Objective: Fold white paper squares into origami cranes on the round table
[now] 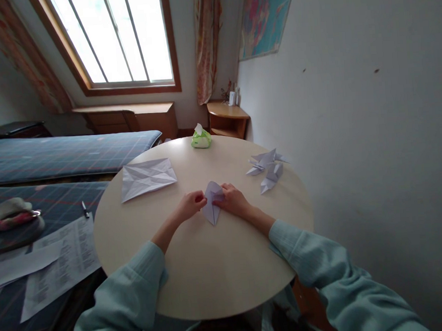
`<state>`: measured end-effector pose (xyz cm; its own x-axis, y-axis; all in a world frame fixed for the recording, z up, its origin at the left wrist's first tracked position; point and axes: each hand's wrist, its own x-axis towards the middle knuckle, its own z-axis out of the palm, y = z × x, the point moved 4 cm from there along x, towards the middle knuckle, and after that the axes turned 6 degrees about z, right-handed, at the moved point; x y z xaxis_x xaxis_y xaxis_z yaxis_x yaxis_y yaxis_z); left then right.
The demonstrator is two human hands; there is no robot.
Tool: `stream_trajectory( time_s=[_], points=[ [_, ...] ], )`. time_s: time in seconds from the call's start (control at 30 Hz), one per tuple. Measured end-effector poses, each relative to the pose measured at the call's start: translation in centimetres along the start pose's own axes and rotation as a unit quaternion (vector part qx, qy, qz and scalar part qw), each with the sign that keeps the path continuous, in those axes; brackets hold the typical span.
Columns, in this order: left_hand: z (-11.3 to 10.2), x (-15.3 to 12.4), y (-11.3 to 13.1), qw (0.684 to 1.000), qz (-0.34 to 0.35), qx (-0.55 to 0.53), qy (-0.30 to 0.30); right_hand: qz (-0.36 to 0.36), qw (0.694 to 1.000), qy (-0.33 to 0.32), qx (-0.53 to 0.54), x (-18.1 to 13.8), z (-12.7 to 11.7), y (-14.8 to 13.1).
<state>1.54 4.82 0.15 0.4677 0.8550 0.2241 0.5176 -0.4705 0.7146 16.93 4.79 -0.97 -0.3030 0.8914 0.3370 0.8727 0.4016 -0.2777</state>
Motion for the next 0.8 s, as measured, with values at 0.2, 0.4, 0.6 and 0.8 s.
stream_trajectory(
  time_s=[0.2, 0.4, 0.6, 0.8],
  points=[
    [0.9, -0.1, 0.7, 0.998, -0.008, -0.053, 0.019, 0.014, 1.0, 0.0, -0.01, -0.1, 0.1, -0.1],
    [1.2, 0.1, -0.1, 0.989, -0.025, -0.143, 0.014, 0.006, 1.0, -0.011, 0.0, -0.1, 0.0, -0.2],
    [1.7, 0.3, -1.1, 0.975, -0.077, -0.204, 0.046, 0.001, 1.0, -0.007, 0.004, -0.1, -0.1, -0.4],
    [2.3, 0.3, -1.0, 0.963, -0.107, -0.238, 0.069, -0.003, 1.0, -0.003, -0.005, -0.1, 0.0, -0.5]
  ],
)
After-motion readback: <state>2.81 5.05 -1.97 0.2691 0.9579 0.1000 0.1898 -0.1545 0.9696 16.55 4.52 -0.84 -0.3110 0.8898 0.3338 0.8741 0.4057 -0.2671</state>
